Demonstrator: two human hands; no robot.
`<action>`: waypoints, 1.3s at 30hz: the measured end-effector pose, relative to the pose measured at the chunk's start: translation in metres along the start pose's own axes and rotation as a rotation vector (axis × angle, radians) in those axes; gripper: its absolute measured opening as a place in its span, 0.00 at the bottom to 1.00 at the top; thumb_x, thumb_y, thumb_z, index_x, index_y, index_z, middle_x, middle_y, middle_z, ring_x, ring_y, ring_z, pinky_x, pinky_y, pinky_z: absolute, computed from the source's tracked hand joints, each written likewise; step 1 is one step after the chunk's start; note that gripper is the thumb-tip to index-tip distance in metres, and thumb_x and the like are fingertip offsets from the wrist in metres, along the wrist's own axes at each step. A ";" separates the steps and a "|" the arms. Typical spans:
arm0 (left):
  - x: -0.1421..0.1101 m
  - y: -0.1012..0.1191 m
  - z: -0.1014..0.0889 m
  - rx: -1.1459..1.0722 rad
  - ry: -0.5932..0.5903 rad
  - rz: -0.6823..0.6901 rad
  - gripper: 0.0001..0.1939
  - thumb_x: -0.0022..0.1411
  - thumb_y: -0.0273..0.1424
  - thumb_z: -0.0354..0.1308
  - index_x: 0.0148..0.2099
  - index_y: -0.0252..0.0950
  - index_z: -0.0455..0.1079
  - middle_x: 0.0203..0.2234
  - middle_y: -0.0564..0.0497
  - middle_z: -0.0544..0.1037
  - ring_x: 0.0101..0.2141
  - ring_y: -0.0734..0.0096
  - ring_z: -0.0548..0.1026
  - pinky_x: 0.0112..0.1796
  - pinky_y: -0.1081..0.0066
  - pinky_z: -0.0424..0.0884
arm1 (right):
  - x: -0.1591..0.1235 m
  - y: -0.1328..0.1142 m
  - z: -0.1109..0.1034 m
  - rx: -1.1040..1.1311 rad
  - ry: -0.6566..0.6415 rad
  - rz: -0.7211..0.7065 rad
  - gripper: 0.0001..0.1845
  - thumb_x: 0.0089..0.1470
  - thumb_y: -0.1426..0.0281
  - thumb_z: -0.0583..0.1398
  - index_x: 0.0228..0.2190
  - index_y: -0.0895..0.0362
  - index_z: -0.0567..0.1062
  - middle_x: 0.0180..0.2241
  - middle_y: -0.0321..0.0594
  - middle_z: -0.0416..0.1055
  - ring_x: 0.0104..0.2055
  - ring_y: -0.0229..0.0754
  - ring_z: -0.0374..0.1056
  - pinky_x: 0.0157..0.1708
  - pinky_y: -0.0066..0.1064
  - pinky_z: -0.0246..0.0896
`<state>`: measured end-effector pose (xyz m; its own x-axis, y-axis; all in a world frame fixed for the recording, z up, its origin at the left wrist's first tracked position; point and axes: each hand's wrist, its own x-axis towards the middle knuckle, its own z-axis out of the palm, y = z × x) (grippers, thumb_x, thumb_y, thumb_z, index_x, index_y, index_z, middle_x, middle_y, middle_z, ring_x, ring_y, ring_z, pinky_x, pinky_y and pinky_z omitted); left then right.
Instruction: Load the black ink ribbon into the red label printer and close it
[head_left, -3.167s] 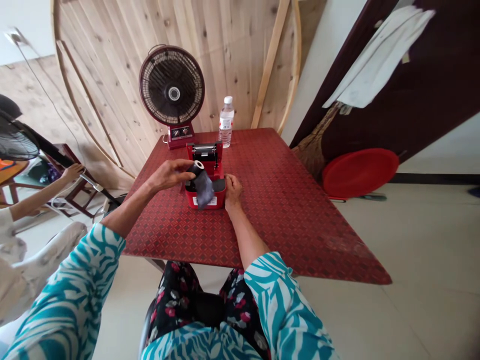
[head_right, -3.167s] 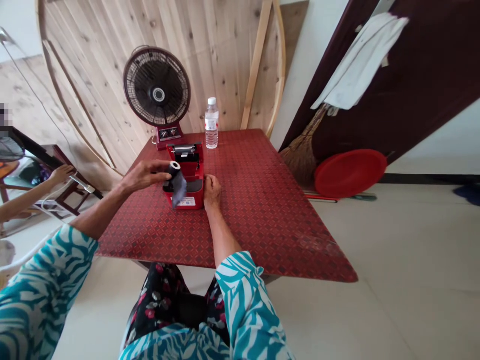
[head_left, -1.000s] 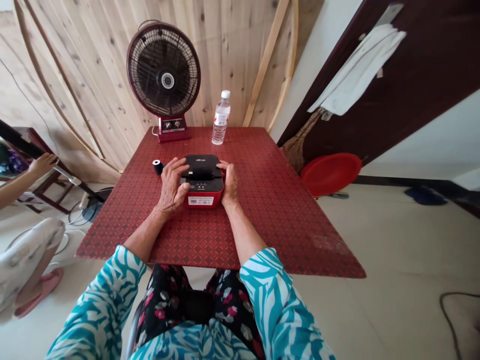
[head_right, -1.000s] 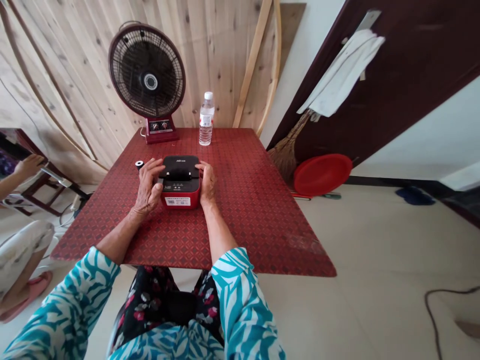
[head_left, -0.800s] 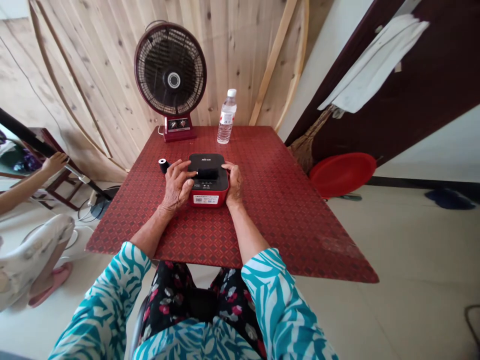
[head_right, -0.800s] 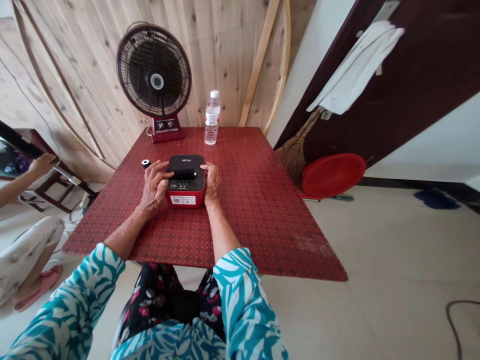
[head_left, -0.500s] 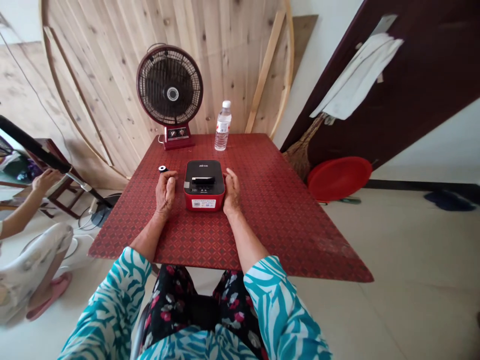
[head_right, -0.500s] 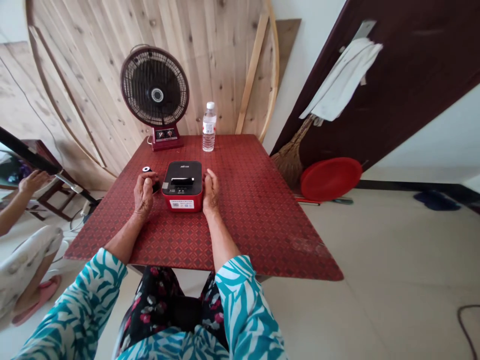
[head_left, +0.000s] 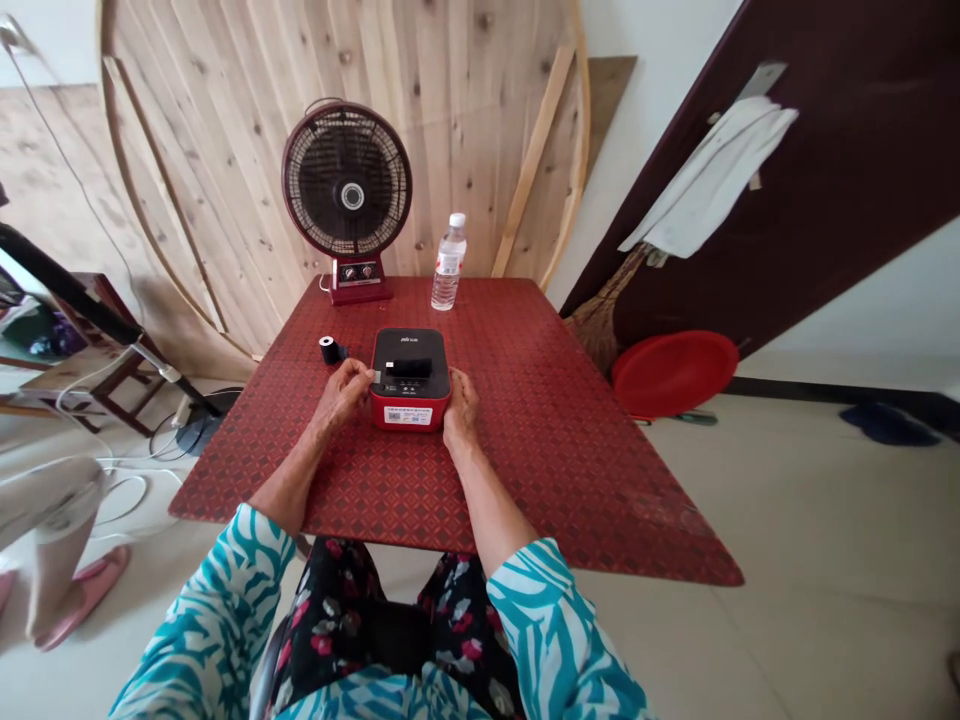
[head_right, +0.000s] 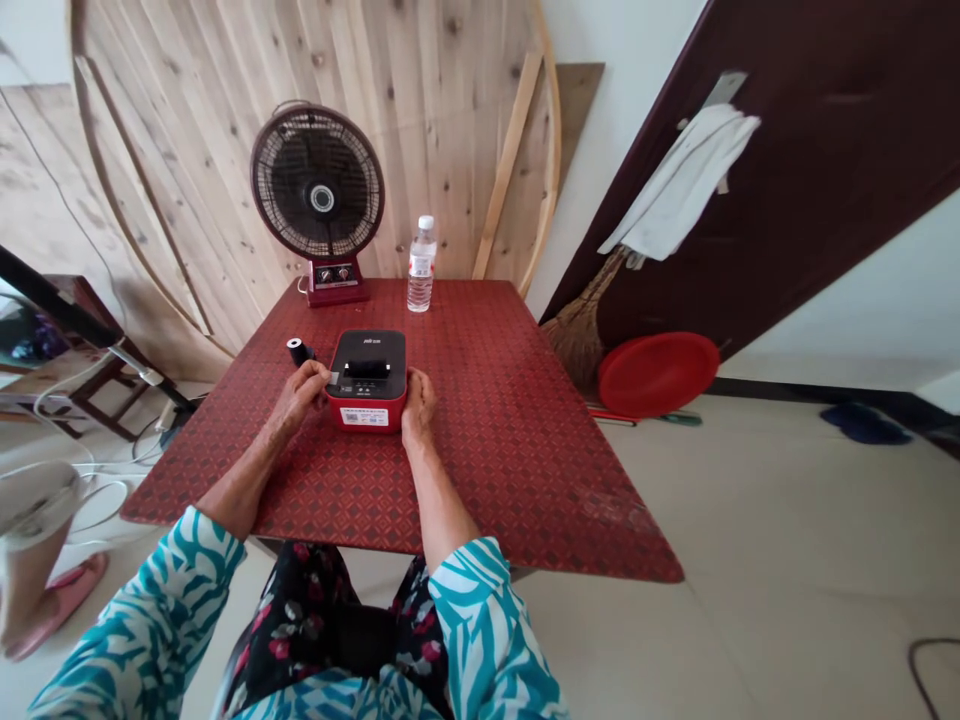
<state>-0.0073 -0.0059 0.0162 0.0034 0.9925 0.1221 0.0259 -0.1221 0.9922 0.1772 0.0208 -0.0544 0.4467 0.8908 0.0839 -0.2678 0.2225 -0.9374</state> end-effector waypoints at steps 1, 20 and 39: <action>0.000 -0.001 0.000 -0.005 -0.005 -0.005 0.17 0.52 0.44 0.62 0.31 0.38 0.62 0.14 0.60 0.66 0.15 0.79 0.61 0.20 0.76 0.56 | 0.000 0.000 0.000 0.000 0.006 0.005 0.21 0.51 0.54 0.56 0.37 0.55 0.77 0.38 0.37 0.79 0.41 0.40 0.71 0.46 0.35 0.63; 0.012 -0.026 0.003 -0.264 -0.023 -0.083 0.13 0.50 0.38 0.62 0.30 0.38 0.62 0.15 0.62 0.63 0.14 0.80 0.60 0.17 0.78 0.53 | 0.001 0.008 -0.002 -0.057 0.040 -0.036 0.21 0.50 0.53 0.54 0.36 0.54 0.77 0.36 0.35 0.77 0.41 0.39 0.69 0.46 0.32 0.62; 0.017 -0.003 0.006 -0.316 -0.010 -0.275 0.07 0.45 0.29 0.58 0.25 0.37 0.60 0.13 0.60 0.60 0.14 0.80 0.59 0.16 0.78 0.54 | 0.004 0.009 -0.001 -0.092 0.051 -0.085 0.20 0.53 0.55 0.53 0.34 0.54 0.77 0.36 0.35 0.77 0.41 0.40 0.70 0.47 0.33 0.62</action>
<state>-0.0017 0.0118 0.0151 0.0487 0.9879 -0.1472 -0.2812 0.1549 0.9470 0.1779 0.0260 -0.0631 0.5077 0.8485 0.1489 -0.1492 0.2568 -0.9549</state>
